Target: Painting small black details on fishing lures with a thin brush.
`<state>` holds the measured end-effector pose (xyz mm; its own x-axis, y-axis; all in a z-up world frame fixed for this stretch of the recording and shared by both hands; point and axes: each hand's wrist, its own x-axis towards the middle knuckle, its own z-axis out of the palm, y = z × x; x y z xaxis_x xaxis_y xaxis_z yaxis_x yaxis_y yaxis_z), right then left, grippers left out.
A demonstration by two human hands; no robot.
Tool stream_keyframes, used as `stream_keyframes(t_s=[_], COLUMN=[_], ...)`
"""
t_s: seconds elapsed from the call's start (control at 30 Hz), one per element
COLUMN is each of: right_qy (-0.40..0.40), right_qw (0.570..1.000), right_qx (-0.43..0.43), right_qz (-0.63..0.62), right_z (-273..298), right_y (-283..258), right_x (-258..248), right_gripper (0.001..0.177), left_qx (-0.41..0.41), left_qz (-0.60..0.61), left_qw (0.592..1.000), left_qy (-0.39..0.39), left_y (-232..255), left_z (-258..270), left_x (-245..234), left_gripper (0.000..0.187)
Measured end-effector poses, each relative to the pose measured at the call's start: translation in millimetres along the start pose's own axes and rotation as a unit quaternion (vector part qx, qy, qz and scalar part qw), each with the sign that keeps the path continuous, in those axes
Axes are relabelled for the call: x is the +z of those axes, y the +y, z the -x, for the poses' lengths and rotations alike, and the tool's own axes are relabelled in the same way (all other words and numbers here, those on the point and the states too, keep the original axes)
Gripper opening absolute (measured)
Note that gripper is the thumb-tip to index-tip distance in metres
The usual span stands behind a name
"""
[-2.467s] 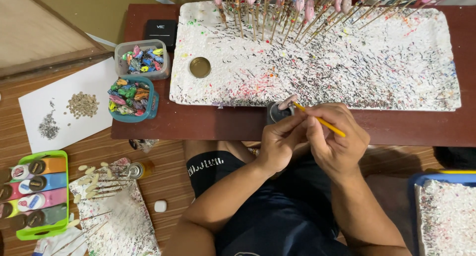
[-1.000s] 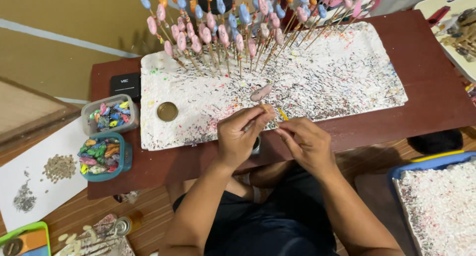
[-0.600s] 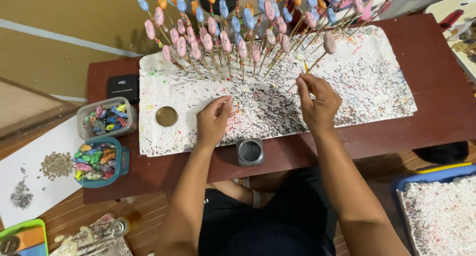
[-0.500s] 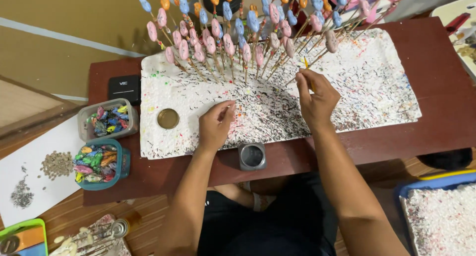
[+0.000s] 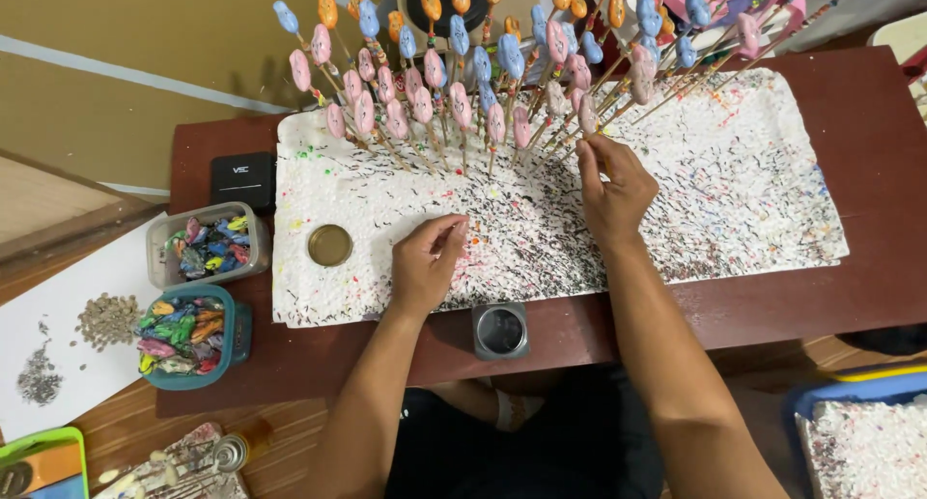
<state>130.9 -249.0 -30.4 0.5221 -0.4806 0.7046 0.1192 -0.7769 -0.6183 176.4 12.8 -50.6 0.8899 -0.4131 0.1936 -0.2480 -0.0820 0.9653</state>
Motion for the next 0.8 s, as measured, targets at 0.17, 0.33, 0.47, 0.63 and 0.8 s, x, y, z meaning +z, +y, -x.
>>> stream_keyframes(t_s=[0.17,0.33,0.47,0.63,0.8], right_qy=[-0.002,-0.004,-0.010,-0.006,-0.015], right_qw=[1.000,1.000,1.000,0.999,0.999], right_qx=[0.012,0.016,0.022,0.033,0.034], right_qz=[0.011,-0.010,0.002,0.009,0.001], right_z=[2,3,3,5,5], right_y=[5,6,7,11,11], right_x=[2,5,7,10,10], right_gripper=[0.011,0.012,0.010,0.010,0.011], left_qx=[-0.006,-0.011,-0.011,-0.015,-0.010], left_qz=[0.005,-0.009,-0.008,-0.009,-0.019], left_qw=[1.000,1.000,1.000,1.000,1.000], left_qy=[-0.002,-0.012,-0.007,-0.006,0.003], left_y=[2,7,6,7,7], left_z=[0,-1,0,-1,0], left_x=[0,-1,-1,0,-1], left_gripper=[0.023,0.024,0.024,0.024,0.023])
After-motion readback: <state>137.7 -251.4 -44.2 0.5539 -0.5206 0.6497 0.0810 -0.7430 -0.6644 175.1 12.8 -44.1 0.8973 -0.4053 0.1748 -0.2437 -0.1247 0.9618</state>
